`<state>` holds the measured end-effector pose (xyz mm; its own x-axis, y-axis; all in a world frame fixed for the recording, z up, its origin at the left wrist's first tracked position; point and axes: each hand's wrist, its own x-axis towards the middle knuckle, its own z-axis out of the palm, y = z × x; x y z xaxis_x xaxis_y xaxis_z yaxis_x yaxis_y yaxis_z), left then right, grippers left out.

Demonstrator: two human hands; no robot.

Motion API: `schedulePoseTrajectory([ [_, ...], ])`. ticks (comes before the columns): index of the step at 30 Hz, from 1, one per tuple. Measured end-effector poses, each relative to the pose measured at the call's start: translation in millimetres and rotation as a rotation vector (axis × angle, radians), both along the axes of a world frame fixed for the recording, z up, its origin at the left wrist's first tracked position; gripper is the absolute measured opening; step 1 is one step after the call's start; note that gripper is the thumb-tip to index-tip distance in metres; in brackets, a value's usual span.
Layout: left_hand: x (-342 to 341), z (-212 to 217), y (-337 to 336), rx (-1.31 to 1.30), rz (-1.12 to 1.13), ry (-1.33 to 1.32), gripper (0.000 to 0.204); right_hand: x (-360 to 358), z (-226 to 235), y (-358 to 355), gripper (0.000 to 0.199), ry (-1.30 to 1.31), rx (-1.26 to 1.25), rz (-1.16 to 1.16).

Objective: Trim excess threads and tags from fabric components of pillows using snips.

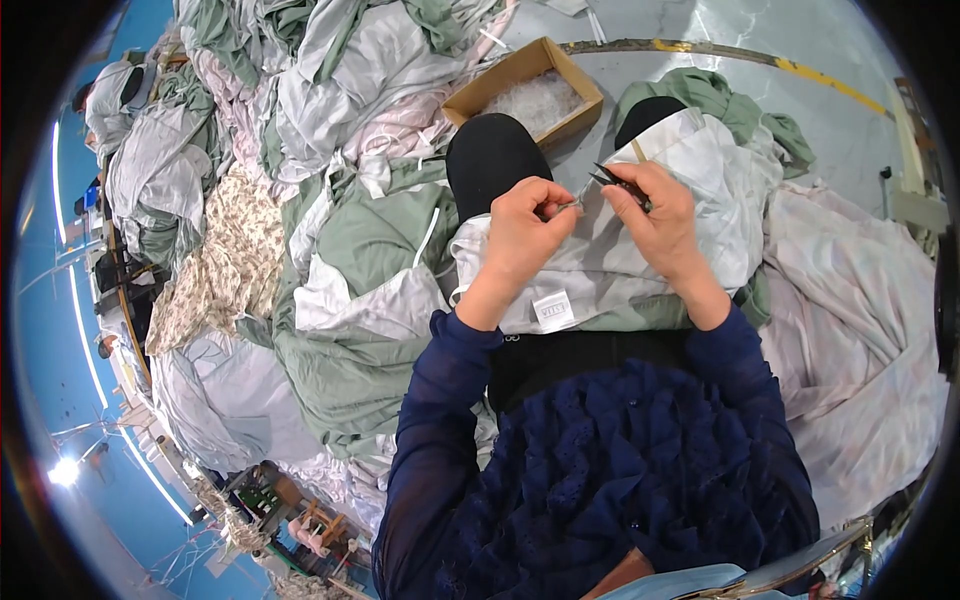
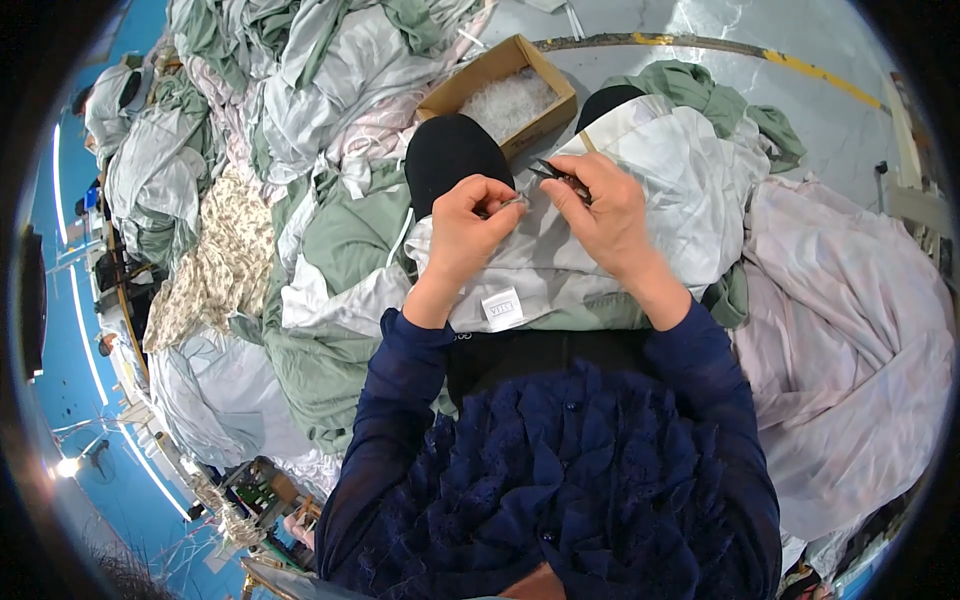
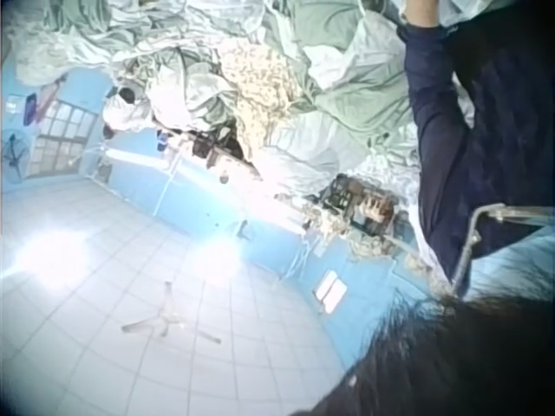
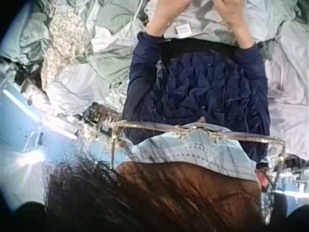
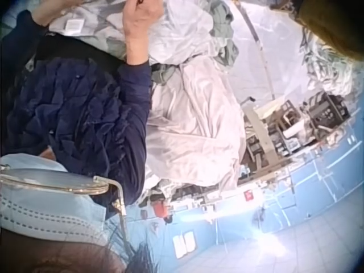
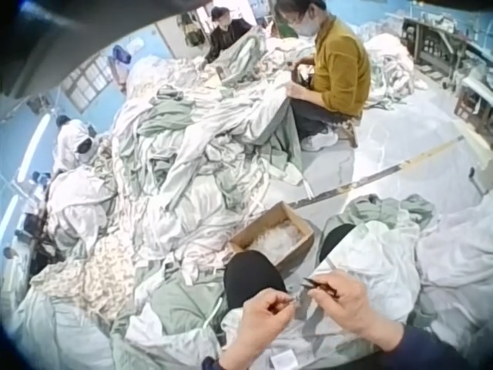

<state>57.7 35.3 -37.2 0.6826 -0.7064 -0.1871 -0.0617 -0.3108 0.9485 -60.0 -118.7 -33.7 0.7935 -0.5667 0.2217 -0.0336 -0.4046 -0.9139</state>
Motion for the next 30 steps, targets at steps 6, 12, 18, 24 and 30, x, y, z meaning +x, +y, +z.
schedulePoseTrajectory([
  [6,-13,-3,3,-0.079,0.103,-0.513,0.012,-10,12,3,0.019,0.068,-0.039,0.098],
  [12,-17,-10,1,-0.156,0.07,-0.822,0.019,-12,10,15,0.023,0.088,-0.105,0.114],
  [18,-18,-11,-1,-0.225,0.079,-0.887,0.019,-12,10,19,0.022,0.059,-0.125,0.103],
  [24,-17,-9,1,-0.257,0.073,-0.921,0.018,-14,10,18,0.022,0.081,-0.126,0.094],
  [30,-18,-9,0,-0.259,0.073,-0.926,0.018,-14,10,18,0.022,0.091,-0.142,0.099],
])
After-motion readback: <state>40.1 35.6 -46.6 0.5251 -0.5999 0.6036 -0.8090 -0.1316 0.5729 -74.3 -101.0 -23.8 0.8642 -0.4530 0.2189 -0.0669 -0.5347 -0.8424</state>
